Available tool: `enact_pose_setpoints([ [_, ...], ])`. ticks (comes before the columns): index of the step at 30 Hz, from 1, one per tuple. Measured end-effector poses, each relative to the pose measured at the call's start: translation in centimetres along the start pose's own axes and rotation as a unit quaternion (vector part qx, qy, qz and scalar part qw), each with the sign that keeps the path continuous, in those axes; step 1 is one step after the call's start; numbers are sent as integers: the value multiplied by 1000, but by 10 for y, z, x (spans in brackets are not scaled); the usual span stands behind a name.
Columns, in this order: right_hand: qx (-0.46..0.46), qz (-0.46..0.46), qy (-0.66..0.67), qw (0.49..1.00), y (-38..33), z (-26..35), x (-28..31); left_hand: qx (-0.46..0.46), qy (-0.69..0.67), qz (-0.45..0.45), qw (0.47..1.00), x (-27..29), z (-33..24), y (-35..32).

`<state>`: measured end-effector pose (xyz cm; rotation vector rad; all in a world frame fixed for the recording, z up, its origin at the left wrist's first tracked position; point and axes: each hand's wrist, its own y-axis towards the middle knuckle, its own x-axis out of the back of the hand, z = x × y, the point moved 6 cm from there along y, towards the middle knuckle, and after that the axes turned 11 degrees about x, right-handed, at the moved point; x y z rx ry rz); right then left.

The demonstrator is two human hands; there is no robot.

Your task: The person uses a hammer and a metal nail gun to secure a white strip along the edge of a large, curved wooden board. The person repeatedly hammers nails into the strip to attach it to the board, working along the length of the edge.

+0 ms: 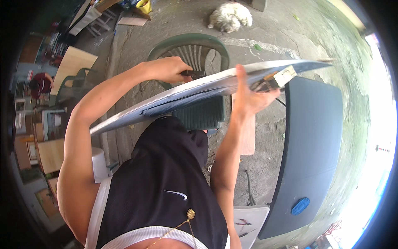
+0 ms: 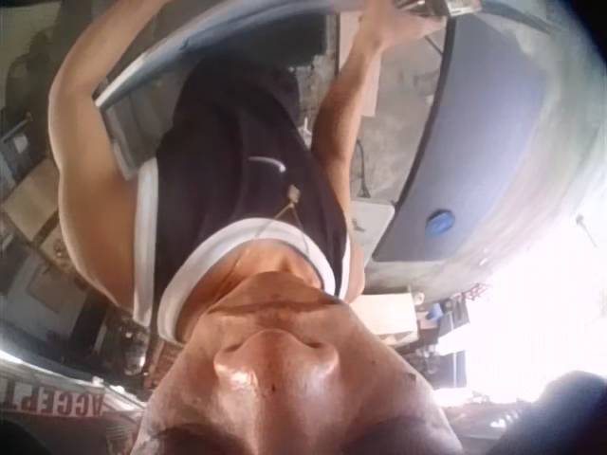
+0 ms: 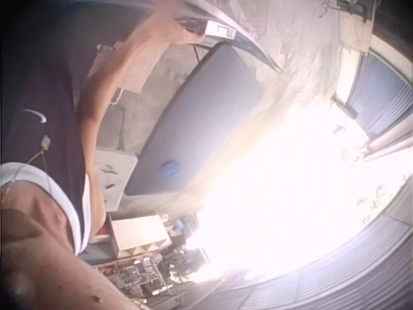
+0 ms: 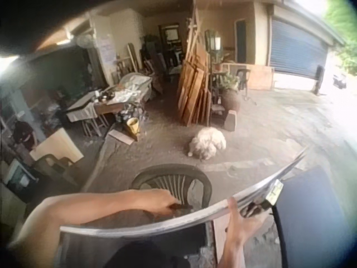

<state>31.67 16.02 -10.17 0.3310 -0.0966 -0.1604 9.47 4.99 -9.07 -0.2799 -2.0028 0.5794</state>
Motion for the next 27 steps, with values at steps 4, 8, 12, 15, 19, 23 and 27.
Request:
enact_pose_setpoints([
  [4, -30, 6, -33, 999, 1, 13, -5, 89, -129, -89, 984, 22, 75, -67],
  [8, -39, 2, -23, 999, 2, 7, -8, 212, -237, -90, 944, 42, 128, -176],
  [12, -60, 18, -57, 996, 3, 11, -10, 219, -235, -51, 946, 26, 156, -281],
  [15, -91, -2, -63, 994, 8, -2, -8, 247, -243, -14, 938, 0, 178, -340],
  [19, -66, 26, 17, 997, 3, 9, -24, 233, -277, -17, 932, -37, 210, -392],
  [23, -72, 24, 17, 997, 15, 3, -35, 171, -384, -107, 901, -63, 233, -402],
  [27, -36, 29, 11, 999, 40, -15, -49, 159, -461, -231, 842, -78, 251, -400],
])
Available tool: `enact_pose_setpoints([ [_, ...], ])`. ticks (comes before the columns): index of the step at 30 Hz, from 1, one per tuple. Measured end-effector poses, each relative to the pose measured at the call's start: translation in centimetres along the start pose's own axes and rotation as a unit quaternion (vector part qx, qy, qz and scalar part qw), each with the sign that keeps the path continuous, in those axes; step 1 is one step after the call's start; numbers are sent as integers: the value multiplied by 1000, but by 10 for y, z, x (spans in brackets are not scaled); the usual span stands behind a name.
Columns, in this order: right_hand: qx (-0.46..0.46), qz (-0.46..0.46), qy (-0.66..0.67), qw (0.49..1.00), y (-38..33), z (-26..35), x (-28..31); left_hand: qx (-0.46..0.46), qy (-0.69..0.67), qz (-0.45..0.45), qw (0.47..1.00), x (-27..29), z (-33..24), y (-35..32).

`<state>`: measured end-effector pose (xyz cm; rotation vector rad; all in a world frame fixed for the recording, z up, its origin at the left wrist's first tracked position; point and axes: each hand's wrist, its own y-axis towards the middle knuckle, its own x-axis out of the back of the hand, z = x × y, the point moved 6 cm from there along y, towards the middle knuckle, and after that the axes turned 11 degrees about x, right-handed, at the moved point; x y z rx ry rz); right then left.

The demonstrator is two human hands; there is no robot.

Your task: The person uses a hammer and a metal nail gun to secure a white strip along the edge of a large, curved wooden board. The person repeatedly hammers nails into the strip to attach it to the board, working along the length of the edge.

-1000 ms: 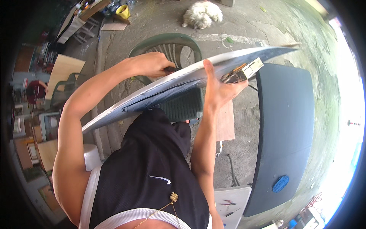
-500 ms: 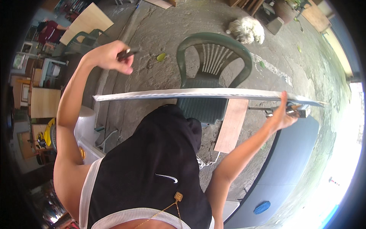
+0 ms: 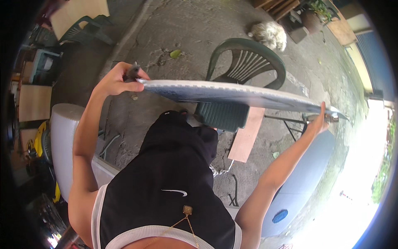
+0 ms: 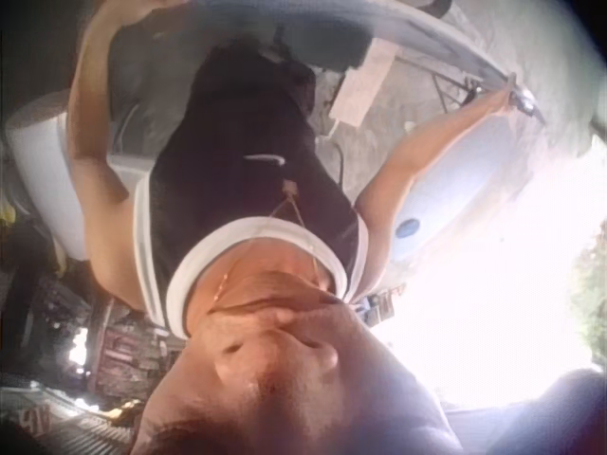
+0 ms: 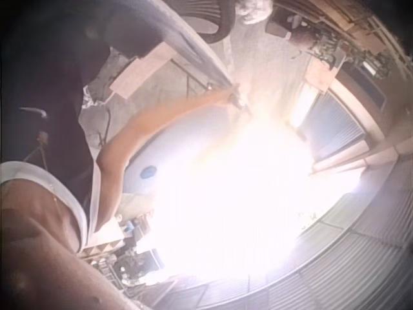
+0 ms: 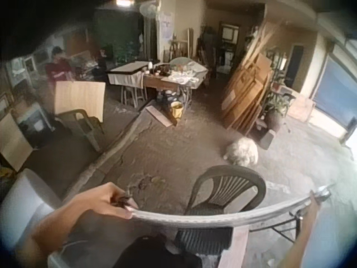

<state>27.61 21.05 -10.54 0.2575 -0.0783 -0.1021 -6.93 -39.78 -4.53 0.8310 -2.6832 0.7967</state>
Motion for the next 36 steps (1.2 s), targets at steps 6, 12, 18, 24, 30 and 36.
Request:
enact_pose_setpoints([
  [6, -65, 14, 5, 998, -25, 24, -35, -37, -159, -50, 985, -1, 13, 1],
  [12, -38, 22, 7, 999, 13, -27, -16, -57, -211, -127, 968, -11, 15, 5],
  [18, -21, -33, 95, 995, -23, -4, -41, -43, -271, -319, 907, -20, 32, -11],
  [24, -3, -76, 67, 995, -22, -21, -34, 75, -39, -396, 914, -4, -7, -13],
  [30, -53, -72, -11, 996, -43, 7, -35, -154, 283, -320, 891, -83, -157, 9],
  [36, -158, -5, -36, 987, -53, 23, -32, -232, 453, -151, 847, -203, -235, 119],
])
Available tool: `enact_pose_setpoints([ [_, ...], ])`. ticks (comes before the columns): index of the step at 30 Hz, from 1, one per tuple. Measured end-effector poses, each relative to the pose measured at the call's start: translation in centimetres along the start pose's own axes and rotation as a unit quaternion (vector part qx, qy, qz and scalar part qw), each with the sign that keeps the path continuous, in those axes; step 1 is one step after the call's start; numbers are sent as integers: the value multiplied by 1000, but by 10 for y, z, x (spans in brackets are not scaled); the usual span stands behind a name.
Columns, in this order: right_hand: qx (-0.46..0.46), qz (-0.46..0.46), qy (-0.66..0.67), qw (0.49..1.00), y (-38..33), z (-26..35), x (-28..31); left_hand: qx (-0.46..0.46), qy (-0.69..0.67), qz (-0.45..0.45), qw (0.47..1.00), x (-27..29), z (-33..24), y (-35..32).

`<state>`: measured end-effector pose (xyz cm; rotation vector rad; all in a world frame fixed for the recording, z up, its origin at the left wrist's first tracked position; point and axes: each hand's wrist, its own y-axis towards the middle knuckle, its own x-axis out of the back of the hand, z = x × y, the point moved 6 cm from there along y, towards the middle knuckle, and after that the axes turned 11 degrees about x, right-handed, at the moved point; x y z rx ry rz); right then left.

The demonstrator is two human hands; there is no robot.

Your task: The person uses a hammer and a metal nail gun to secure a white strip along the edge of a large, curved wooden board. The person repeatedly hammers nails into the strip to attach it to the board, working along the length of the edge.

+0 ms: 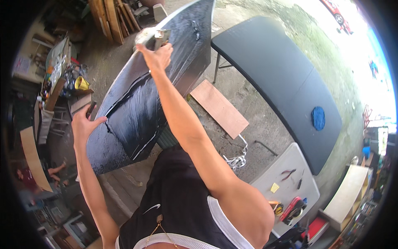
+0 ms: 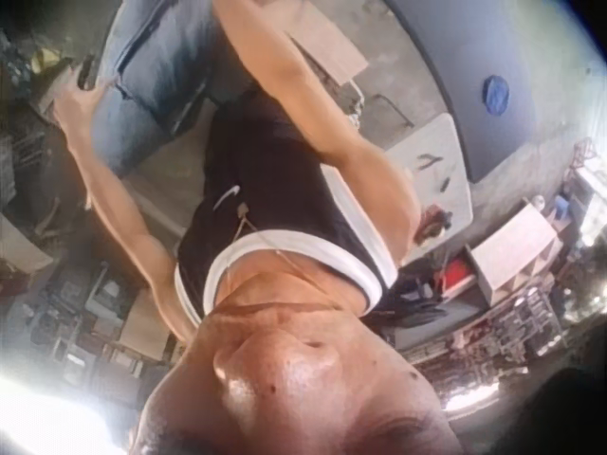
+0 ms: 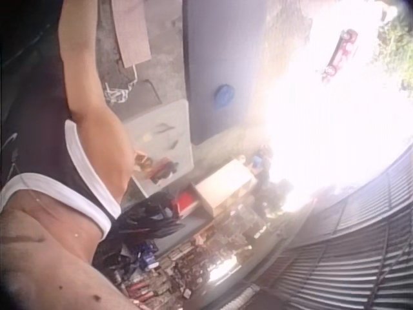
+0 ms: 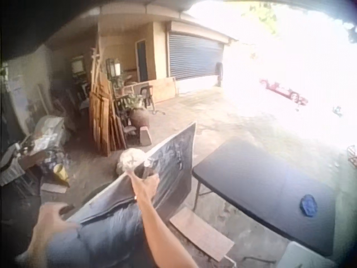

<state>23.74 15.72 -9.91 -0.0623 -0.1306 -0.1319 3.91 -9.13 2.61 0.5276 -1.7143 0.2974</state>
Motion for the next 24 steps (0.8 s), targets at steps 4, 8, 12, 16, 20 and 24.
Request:
enact_pose_setpoints([
  [4, 50, 5, 73, 996, -15, -11, 30, -46, -91, 124, 987, -54, 28, 39],
  [8, 62, 37, 94, 993, -44, -61, 102, -17, -150, 136, 979, -56, 20, 35],
  [12, 34, 94, -37, 994, -87, -167, 190, -1, -105, 131, 986, -73, 62, 57],
  [16, -154, 43, -117, 980, -163, -263, 285, 51, -99, 143, 984, -82, 54, 62],
  [20, -265, 5, -257, 929, -238, -370, 361, 44, -131, 142, 980, -82, 54, 65],
  [24, -359, -21, -261, 896, -305, -449, 401, 34, -113, 162, 980, -84, 53, 73],
])
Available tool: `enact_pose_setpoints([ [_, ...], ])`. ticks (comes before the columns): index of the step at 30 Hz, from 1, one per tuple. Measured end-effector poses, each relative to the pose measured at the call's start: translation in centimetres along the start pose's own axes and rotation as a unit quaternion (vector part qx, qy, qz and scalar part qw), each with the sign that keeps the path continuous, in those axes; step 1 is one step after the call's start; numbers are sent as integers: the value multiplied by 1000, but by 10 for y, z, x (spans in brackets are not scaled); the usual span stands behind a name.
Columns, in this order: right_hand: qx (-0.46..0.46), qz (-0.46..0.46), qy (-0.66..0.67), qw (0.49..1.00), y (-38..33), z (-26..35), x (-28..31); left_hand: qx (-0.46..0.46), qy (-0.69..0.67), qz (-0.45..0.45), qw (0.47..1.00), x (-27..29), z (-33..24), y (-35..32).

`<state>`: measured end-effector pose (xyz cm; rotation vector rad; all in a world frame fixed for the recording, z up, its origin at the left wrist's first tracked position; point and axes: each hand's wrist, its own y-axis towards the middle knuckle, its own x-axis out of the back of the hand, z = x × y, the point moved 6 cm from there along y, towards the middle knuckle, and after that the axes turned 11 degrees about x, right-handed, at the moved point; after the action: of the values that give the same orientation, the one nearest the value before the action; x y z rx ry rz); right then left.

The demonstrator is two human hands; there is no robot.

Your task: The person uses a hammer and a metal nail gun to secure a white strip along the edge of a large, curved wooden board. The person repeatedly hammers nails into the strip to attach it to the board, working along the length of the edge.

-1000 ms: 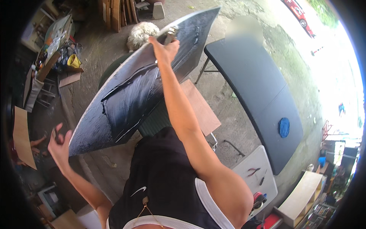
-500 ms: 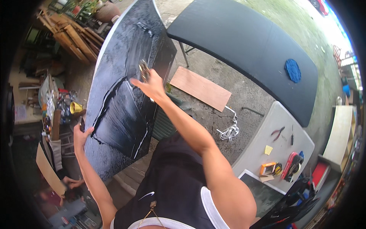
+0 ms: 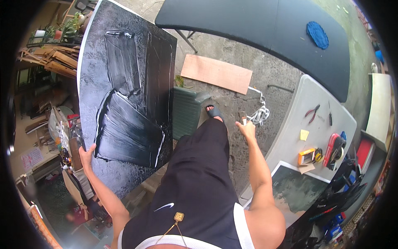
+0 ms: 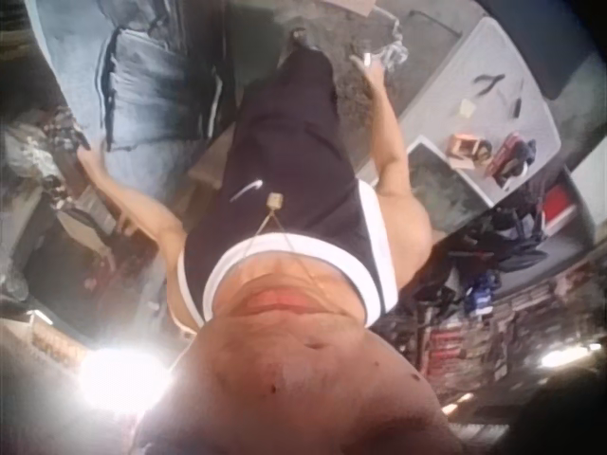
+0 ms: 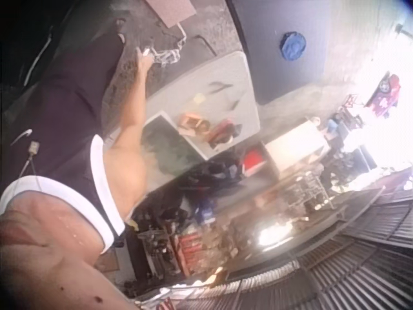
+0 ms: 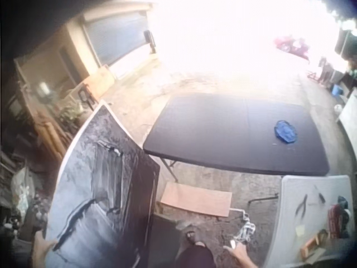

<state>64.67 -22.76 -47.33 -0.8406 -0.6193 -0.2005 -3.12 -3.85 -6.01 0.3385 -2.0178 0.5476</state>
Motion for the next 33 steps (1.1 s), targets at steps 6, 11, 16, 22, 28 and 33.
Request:
enact_pose_setpoints([
  [6, -144, 58, 25, 988, -18, -58, -30, -43, 52, -47, 997, 4, 5, 5],
  [11, -190, 113, 80, 972, -32, -71, -69, -34, -2, -29, 999, 6, 19, 5],
  [16, -155, 116, 57, 979, -41, -52, -83, -41, -59, -15, 997, 5, 22, 17],
  [22, -117, 70, 78, 988, -59, -32, -94, -107, -78, 34, 991, -4, -2, -1],
  [28, -112, 33, 80, 990, -117, -42, -128, -121, -61, 152, 979, -18, -31, -11],
  [33, -119, 13, 56, 991, -196, -69, -168, -208, -93, 119, 966, -37, -38, 0],
])
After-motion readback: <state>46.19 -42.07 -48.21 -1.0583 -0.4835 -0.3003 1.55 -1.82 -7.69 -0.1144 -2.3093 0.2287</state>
